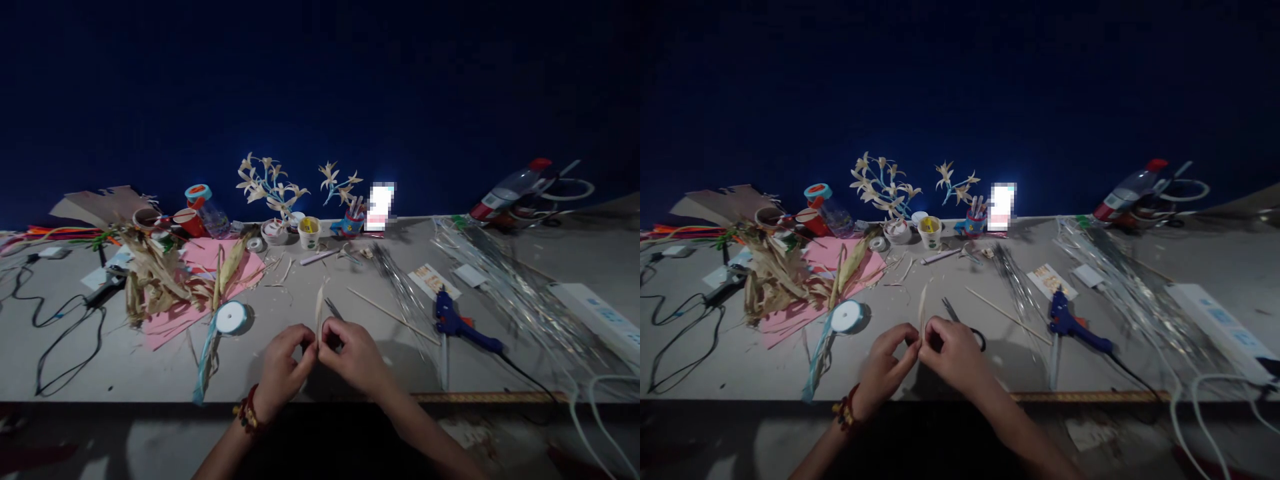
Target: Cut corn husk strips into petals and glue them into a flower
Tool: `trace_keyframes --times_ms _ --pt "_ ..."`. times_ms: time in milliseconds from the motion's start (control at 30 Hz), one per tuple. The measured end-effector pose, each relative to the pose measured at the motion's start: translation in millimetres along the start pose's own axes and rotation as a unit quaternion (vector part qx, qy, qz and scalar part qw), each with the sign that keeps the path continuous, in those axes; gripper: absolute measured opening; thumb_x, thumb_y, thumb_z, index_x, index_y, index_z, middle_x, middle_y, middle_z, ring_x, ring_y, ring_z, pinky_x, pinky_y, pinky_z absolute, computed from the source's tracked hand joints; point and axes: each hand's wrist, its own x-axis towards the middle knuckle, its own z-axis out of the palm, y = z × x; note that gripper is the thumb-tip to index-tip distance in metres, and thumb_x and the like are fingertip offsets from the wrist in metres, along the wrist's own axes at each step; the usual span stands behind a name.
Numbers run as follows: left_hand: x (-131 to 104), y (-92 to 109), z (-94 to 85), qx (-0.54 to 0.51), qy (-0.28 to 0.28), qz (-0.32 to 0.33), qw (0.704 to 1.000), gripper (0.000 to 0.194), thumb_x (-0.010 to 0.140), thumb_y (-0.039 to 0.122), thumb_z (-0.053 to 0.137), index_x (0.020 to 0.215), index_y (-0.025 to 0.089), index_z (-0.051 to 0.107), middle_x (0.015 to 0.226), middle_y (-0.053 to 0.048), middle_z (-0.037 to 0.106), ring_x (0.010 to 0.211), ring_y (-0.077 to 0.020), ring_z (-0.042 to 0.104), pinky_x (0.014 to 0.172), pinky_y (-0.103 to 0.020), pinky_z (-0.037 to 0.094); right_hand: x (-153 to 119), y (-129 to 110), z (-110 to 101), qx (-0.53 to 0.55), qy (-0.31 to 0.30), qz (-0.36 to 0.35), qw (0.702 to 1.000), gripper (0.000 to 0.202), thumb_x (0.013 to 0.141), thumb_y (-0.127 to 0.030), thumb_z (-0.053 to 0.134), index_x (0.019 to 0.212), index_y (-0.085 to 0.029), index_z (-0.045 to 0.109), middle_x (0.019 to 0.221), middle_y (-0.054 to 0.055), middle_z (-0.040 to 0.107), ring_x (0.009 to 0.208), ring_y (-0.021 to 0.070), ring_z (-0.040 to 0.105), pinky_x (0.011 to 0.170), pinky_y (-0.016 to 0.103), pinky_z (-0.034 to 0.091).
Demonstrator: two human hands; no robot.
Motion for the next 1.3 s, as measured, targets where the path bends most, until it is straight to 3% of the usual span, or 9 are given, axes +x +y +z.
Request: trace_keyframes --times_ms 267,433,600,667,733,867,1067,1167,1300 --pt "-3.8 3.7 -0.4 -0.024 -0.007 -0.004 1.000 0.010 0.085 0.014 0.055 0.078 0.019 0.057 0.076 -0.003 0.064 0.076 -0.0168 0.059 0.072 -0.027 0.045 0.6 6.0 5.0 -0.072 0.059 0.011 0.996 0.009 0.075 -0.018 0.059 0.070 -0.023 0.054 0.063 -0.003 0.058 0.059 0.0154 0.051 0.060 0.026 0.034" --pt "-12.4 6.2 -26.6 -0.281 -0.050 -0.125 0.950 0.024 0.089 0.035 0.060 0.073 0.019 0.057 0.065 -0.001 0.058 0.052 -0.0117 0.047 0.050 -0.025 0.039 7.1 33.0 -33.0 -0.143 0.140 0.026 0.979 0.008 0.081 -0.026 0.056 0.073 -0.023 0.058 0.065 0.000 0.063 0.061 0.0176 0.056 0.060 0.027 0.036" --pt "-16.2 -22.1 -88.7 -0.426 0.155 -0.047 0.890 0.034 0.079 0.039 0.070 0.060 0.021 0.048 0.049 0.005 0.042 0.047 -0.0122 0.041 0.058 -0.032 0.048 -5.7 93.0 -104.8 -0.242 0.310 0.175 0.903 0.016 0.073 -0.037 0.060 0.066 -0.023 0.057 0.058 0.001 0.061 0.053 0.0183 0.052 0.052 0.028 0.032" --pt "-7.7 -40.6 -105.2 -0.347 0.237 -0.080 0.904 0.025 0.078 0.033 0.069 0.065 0.021 0.052 0.053 0.005 0.047 0.055 -0.0136 0.048 0.066 -0.032 0.050 -13.3 110.8 -120.2 -0.210 0.351 0.208 0.889 0.019 0.072 -0.041 0.061 0.065 -0.023 0.058 0.057 0.001 0.061 0.050 0.0177 0.051 0.050 0.028 0.033" --pt "7.6 -59.8 -109.8 -0.197 0.279 -0.125 0.931 0.018 0.079 0.031 0.068 0.071 0.021 0.057 0.059 0.004 0.054 0.059 -0.0137 0.053 0.063 -0.026 0.046 -17.3 114.7 -118.8 -0.079 0.345 0.196 0.915 0.026 0.072 -0.047 0.063 0.064 -0.023 0.057 0.059 0.002 0.063 0.050 0.0176 0.055 0.050 0.028 0.040" --pt "45.8 -88.5 -98.2 0.092 0.128 -0.205 0.966 0.023 0.082 0.040 0.061 0.071 0.020 0.061 0.054 0.002 0.057 0.053 -0.0159 0.053 0.053 -0.024 0.038 -13.8 83.6 -77.9 0.176 0.192 0.140 0.955 0.027 0.073 -0.046 0.069 0.070 -0.020 0.062 0.064 0.003 0.068 0.054 0.0159 0.058 0.056 0.028 0.047" --pt "58.8 -72.2 -79.0 0.225 0.182 -0.112 0.951 0.019 0.085 0.035 0.063 0.096 0.022 0.069 0.086 -0.006 0.072 0.068 -0.0199 0.061 0.059 -0.026 0.040 -6.7 41.2 -26.8 0.349 0.084 0.140 0.923 0.027 0.075 -0.042 0.073 0.068 -0.018 0.062 0.062 0.000 0.066 0.050 0.0116 0.055 0.052 0.024 0.043" --pt "40.2 -36.7 -50.3 0.089 0.098 -0.015 0.991 0.017 0.091 0.033 0.059 0.098 0.020 0.068 0.093 -0.007 0.072 0.080 -0.0204 0.065 0.074 -0.029 0.048 -4.1 38.4 -18.1 0.371 0.078 0.140 0.915 0.029 0.076 -0.043 0.074 0.068 -0.018 0.062 0.060 -0.001 0.064 0.050 0.0106 0.053 0.051 0.023 0.041" --pt "22.7 1.2 -5.9 -0.111 -0.092 -0.065 0.987 0.018 0.092 0.033 0.061 0.092 0.018 0.070 0.087 -0.006 0.072 0.081 -0.0180 0.063 0.076 -0.027 0.048 -1.8 33.2 -10.4 0.367 0.082 0.111 0.920 0.029 0.078 -0.042 0.075 0.069 -0.017 0.063 0.061 -0.002 0.061 0.052 0.0096 0.052 0.052 0.022 0.041"
